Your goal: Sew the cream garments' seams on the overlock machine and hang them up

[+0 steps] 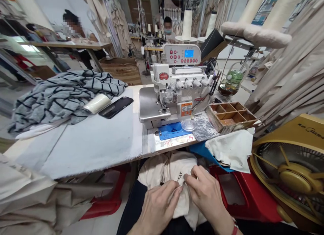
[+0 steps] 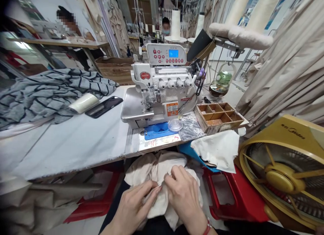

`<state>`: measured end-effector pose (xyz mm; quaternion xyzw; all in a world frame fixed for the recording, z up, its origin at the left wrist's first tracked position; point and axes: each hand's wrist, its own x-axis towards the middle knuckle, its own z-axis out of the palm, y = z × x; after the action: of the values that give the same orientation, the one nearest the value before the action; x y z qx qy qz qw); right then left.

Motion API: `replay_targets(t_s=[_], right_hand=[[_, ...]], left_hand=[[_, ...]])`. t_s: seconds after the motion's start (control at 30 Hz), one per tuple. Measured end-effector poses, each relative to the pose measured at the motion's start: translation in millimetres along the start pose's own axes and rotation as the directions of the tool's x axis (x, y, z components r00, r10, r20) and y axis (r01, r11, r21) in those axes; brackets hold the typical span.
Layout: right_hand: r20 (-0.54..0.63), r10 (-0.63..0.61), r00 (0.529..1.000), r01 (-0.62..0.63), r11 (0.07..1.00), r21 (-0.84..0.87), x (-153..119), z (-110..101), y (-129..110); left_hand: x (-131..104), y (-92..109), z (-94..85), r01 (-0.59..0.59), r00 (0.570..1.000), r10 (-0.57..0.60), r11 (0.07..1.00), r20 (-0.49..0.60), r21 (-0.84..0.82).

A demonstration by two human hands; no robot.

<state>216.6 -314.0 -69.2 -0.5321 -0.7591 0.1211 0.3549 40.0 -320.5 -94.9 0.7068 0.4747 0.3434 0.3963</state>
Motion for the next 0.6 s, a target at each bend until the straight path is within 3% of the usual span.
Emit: replay_targets(t_s=[0.1,0.2,0.27,0.37,0.47,0.6], right_hand=[[-0.115,-0.006,0.993,0.013,0.998,0.062,14,7,-12],[-0.144,0.083,0.986,-0.048,0.972,0.231,22,4,-20],[-0.118,0.185,0.976,-0.122,0.904,0.41,21,-2,-21],[-0.04,0.261,0.964,-0.191,0.793,0.578,12,-8,-19],[-0.019,0.276,0.961,-0.208,0.766,0.609,-1,-6,-18],[-0.081,0.297,0.951,-0.208,0.815,0.541,-13,1,-25]], left_hand=[[-4,2,3.6,0.161,0.986,-0.137,0.929,0.093,-0.334],[2,-3,0.2,0.295,0.955,-0.242,0.713,0.172,-0.636],[10,-6,-2.2,0.306,0.949,-0.259,0.625,0.18,-0.718],[24,-4,-1.5,0.349,0.937,-0.207,0.561,0.281,-0.75],[35,5,1.3,0.343,0.931,-0.14,0.651,0.338,-0.677],[35,8,-1.0,0.1,0.963,0.013,0.91,0.268,-0.402]])
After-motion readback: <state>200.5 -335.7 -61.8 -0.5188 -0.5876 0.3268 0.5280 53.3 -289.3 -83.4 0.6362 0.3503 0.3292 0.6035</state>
